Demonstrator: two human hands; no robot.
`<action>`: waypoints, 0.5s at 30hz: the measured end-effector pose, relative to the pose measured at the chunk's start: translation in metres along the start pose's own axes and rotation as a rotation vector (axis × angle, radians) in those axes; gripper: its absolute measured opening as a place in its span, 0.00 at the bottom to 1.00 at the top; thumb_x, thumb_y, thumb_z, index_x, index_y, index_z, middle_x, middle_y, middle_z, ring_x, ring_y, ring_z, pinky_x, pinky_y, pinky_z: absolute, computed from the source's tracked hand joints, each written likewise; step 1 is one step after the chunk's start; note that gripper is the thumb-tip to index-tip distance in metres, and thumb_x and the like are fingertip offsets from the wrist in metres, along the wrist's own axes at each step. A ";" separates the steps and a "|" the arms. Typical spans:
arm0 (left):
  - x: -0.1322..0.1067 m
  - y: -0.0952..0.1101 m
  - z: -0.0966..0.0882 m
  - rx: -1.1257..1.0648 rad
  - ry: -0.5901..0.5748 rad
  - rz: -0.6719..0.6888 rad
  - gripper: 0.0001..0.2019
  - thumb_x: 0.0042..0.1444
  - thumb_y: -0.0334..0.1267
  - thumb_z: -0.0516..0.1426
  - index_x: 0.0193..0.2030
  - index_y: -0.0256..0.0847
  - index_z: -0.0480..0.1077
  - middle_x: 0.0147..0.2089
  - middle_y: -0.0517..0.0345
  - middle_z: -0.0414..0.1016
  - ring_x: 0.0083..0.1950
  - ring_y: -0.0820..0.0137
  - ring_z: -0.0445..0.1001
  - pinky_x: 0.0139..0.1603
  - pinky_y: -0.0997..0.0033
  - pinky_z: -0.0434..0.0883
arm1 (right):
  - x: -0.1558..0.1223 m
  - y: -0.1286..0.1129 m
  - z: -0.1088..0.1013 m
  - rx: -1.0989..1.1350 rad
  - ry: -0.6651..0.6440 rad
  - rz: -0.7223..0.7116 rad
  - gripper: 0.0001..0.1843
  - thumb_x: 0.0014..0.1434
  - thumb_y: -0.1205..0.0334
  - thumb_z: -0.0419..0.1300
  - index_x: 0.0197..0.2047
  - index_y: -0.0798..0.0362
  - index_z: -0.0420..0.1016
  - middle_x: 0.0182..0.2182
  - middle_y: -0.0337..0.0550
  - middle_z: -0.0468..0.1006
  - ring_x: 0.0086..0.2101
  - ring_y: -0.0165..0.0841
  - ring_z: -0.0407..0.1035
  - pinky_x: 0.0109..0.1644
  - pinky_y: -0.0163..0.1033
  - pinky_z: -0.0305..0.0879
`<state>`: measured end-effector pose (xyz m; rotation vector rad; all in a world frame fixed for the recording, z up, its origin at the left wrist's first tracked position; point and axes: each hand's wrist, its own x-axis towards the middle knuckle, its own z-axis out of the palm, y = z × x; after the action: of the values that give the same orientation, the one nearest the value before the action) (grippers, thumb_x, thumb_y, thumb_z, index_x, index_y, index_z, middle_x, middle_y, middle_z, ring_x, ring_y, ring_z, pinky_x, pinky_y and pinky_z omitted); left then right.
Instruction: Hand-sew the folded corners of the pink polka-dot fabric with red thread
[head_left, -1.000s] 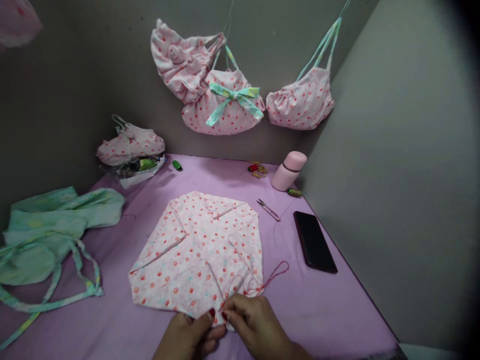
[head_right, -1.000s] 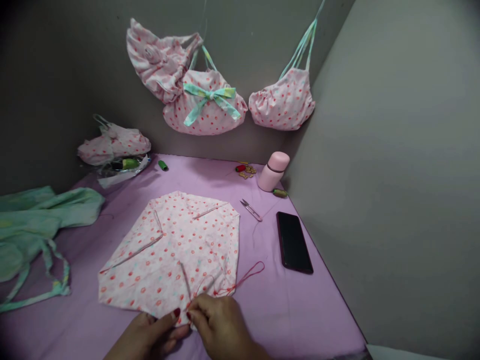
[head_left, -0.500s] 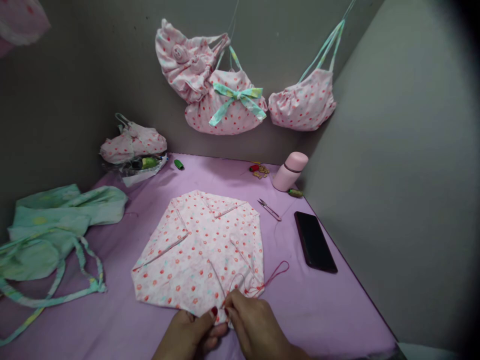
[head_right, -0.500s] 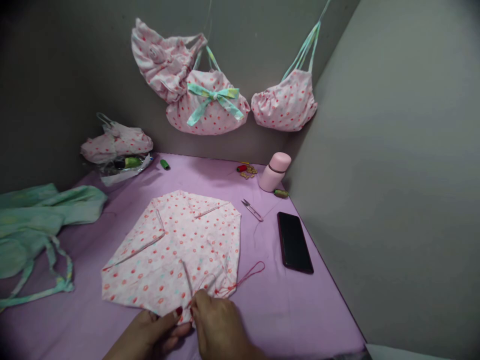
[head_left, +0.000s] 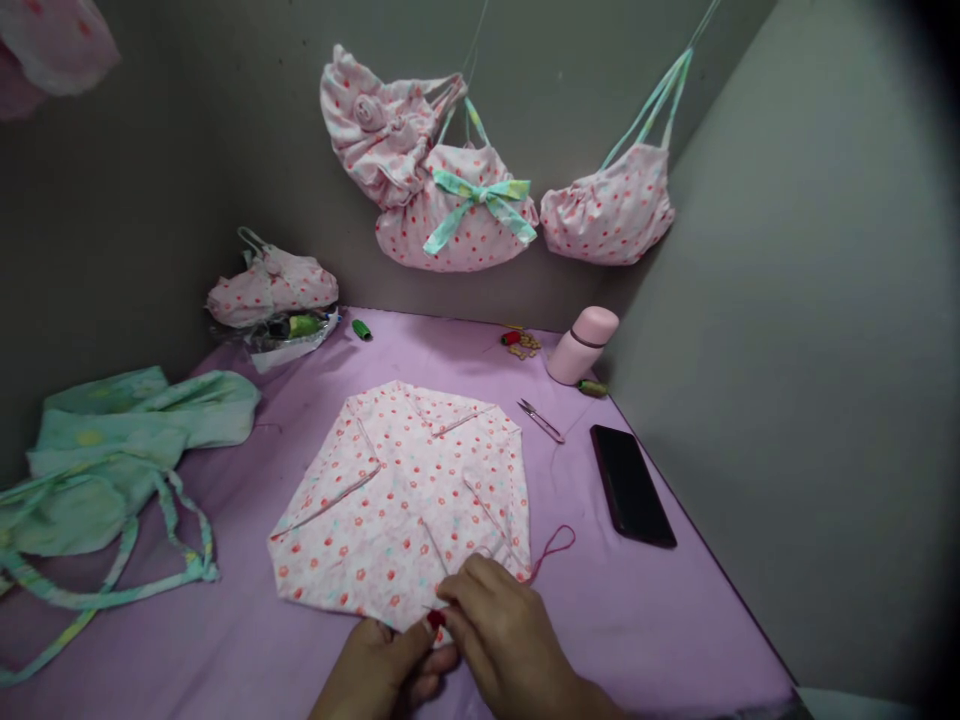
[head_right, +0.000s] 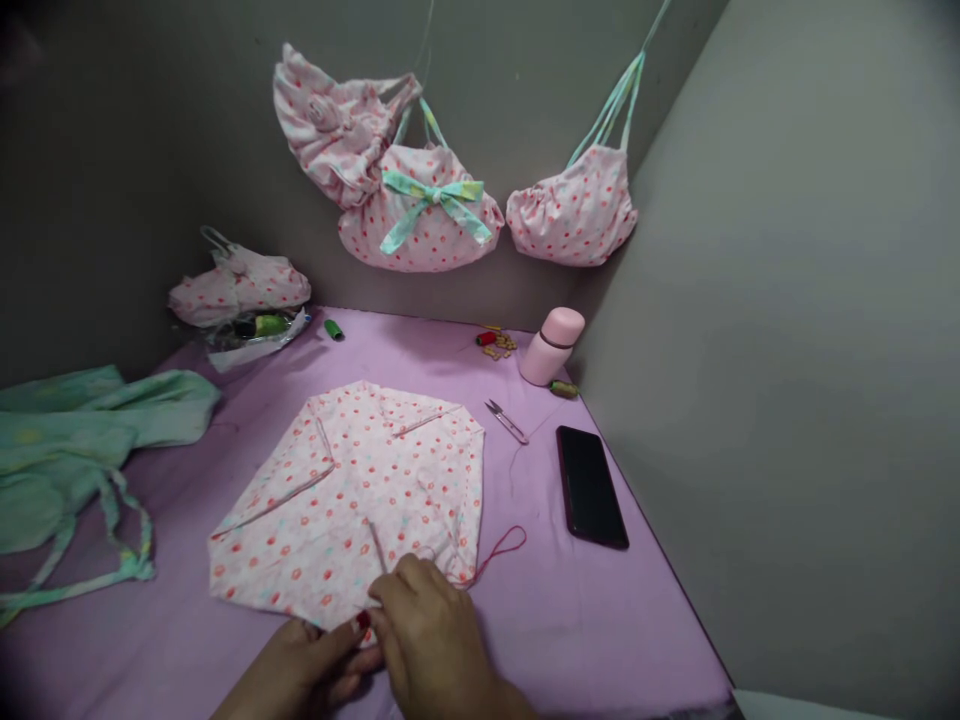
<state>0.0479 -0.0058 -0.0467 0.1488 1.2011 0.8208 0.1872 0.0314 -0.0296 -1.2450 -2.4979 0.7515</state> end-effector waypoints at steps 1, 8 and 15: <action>0.000 0.000 0.000 0.003 -0.007 0.002 0.17 0.33 0.44 0.70 0.17 0.34 0.70 0.18 0.59 0.72 0.20 0.79 0.68 0.20 0.87 0.62 | 0.002 -0.001 -0.002 0.054 -0.004 -0.007 0.08 0.58 0.69 0.52 0.38 0.52 0.71 0.35 0.43 0.72 0.36 0.34 0.68 0.37 0.34 0.60; 0.007 -0.007 -0.005 0.035 -0.014 0.037 0.23 0.27 0.51 0.70 0.21 0.32 0.72 0.21 0.54 0.74 0.23 0.76 0.70 0.23 0.84 0.64 | 0.015 -0.007 -0.008 0.193 -0.093 -0.009 0.05 0.56 0.71 0.54 0.33 0.53 0.70 0.32 0.39 0.71 0.32 0.29 0.66 0.34 0.31 0.58; 0.001 -0.004 -0.001 0.062 0.001 0.065 0.18 0.38 0.42 0.67 0.14 0.37 0.63 0.12 0.64 0.63 0.16 0.80 0.62 0.19 0.83 0.60 | 0.014 -0.009 -0.007 0.403 0.117 -0.246 0.08 0.60 0.66 0.46 0.32 0.53 0.64 0.29 0.43 0.68 0.29 0.32 0.65 0.30 0.35 0.60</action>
<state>0.0490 -0.0082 -0.0503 0.2397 1.2282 0.8403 0.1757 0.0408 -0.0189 -0.8020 -2.2046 1.0183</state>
